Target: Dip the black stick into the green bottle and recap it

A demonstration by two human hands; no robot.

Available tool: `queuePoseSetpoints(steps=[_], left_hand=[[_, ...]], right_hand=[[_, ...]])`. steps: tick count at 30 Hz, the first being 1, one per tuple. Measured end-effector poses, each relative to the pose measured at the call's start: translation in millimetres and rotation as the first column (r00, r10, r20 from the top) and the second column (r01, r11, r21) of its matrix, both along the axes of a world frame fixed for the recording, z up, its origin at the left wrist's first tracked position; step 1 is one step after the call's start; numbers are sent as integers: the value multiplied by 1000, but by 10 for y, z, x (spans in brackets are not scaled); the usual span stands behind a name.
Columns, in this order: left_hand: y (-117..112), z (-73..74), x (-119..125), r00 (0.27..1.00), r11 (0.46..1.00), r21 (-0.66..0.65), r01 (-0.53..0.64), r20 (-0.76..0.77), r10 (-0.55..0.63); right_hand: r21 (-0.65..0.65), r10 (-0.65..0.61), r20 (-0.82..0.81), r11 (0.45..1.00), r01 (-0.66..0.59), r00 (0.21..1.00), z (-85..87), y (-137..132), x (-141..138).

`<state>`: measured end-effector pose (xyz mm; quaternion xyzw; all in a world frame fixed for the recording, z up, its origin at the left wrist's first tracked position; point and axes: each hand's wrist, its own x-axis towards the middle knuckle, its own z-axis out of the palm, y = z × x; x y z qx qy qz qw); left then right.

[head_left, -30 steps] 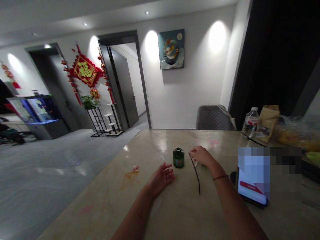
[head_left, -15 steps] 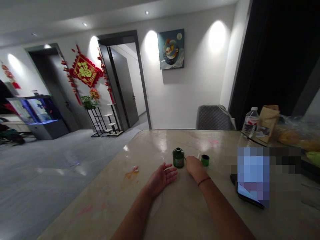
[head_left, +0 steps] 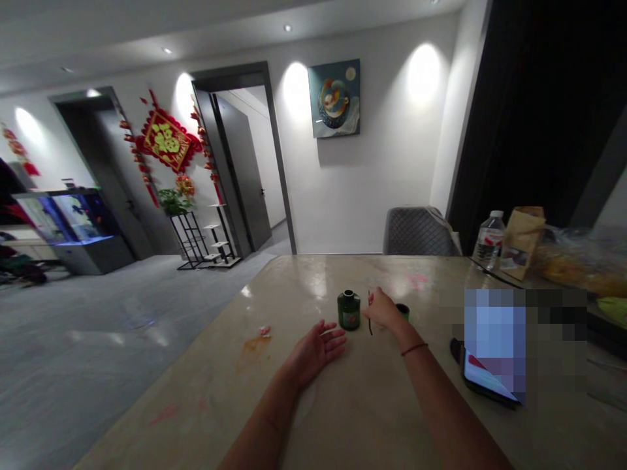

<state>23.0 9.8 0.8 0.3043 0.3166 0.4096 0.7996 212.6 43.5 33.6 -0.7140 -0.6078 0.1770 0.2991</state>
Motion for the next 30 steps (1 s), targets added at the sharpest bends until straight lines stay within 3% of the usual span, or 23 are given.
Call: queuePoseSetpoints(steps=[4, 7, 10, 15, 22, 26, 30], left_hand=[[-11, 16, 2, 1000, 1000, -3, -4, -5, 4], [-19, 24, 6, 1000, 1000, 1, -6, -7, 6], [-16, 23, 9, 1000, 1000, -3, -15, -14, 15], [-2, 16, 12, 1000, 1000, -19, -21, -13, 20], [-15, 22, 13, 1000, 1000, -4, -21, -14, 21], [-22, 24, 19, 999, 999, 4, -38, -30, 38], [-23, 31, 17, 999, 1000, 2, -30, -30, 30]], right_hand=[[42, 44, -339, 999, -32, 940, 33, 54, 69], [7, 20, -621, 1000, -20, 784, 66, 48, 58], [26, -4, -763, 999, 37, 646, 115, 17, 44], [111, 95, -842, 994, -2, 531, 214, -47, 48], [189, 204, -963, 977, -101, 175, 335, -122, 43], [235, 236, -960, 972, -24, 151, 377, -127, 61], [290, 281, -956, 948, 132, 82, 422, -147, 95]])
